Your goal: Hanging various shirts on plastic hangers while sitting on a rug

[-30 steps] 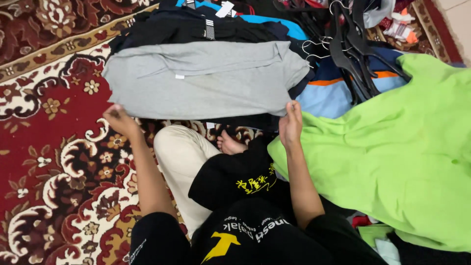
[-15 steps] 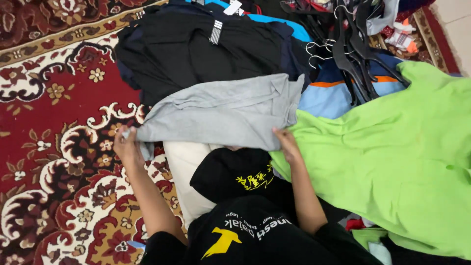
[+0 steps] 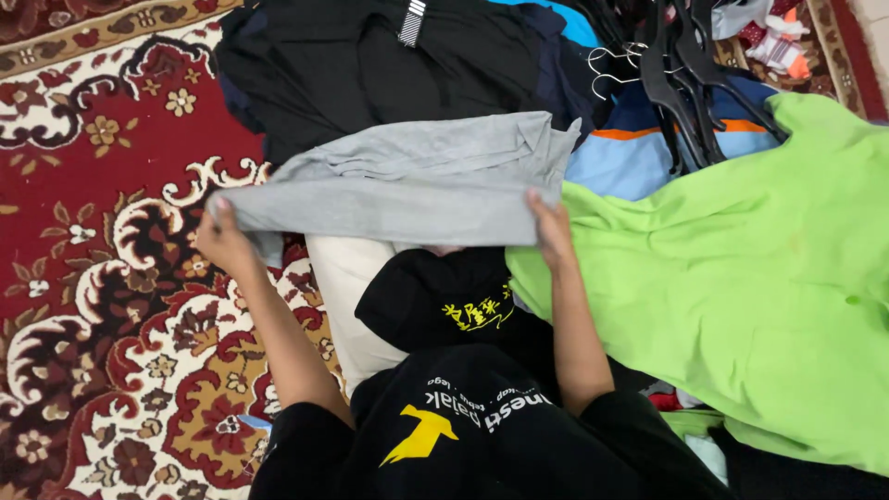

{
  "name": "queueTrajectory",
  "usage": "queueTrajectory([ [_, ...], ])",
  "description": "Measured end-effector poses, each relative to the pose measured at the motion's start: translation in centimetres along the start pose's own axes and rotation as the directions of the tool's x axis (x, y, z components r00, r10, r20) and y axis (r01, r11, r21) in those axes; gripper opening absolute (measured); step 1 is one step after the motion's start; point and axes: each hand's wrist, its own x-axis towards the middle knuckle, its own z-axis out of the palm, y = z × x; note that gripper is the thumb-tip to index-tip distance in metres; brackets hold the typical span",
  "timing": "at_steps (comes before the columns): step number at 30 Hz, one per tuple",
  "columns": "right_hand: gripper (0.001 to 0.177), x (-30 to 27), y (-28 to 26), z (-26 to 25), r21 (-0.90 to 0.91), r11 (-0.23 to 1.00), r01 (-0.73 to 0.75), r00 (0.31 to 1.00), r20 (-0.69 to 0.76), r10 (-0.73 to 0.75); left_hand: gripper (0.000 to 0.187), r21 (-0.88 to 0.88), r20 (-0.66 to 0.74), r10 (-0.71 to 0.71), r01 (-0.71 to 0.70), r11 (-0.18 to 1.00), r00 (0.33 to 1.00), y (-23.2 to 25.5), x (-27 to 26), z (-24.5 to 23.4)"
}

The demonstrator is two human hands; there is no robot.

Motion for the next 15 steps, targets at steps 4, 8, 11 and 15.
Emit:
queueTrajectory([
  [4,0.043,3.8,-0.8,-4.3,0.251,0.944,0.216,0.976,-0.063,-0.207,0.024,0.059,0.001,0.088,-0.088,0.994,0.996,11.1,2.2,-2.9],
  [8,0.018,1.5,-5.0,-7.1,0.606,0.691,0.394,0.911,-0.159,-0.380,0.030,-0.224,-0.057,0.053,-0.064,0.972,0.997,18.1,2.0,-4.5],
  [11,0.018,-1.4,-8.0,-8.7,0.592,0.679,0.435,0.898,-0.230,-0.375,0.038,-0.360,-0.060,0.020,-0.040,0.932,0.998,22.9,1.0,-5.2],
  [15,0.021,-4.4,-10.4,-10.9,0.489,0.735,0.470,0.881,-0.311,-0.357,0.047,-0.325,-0.104,0.132,-0.159,0.932,0.986,24.4,0.7,-5.5],
])
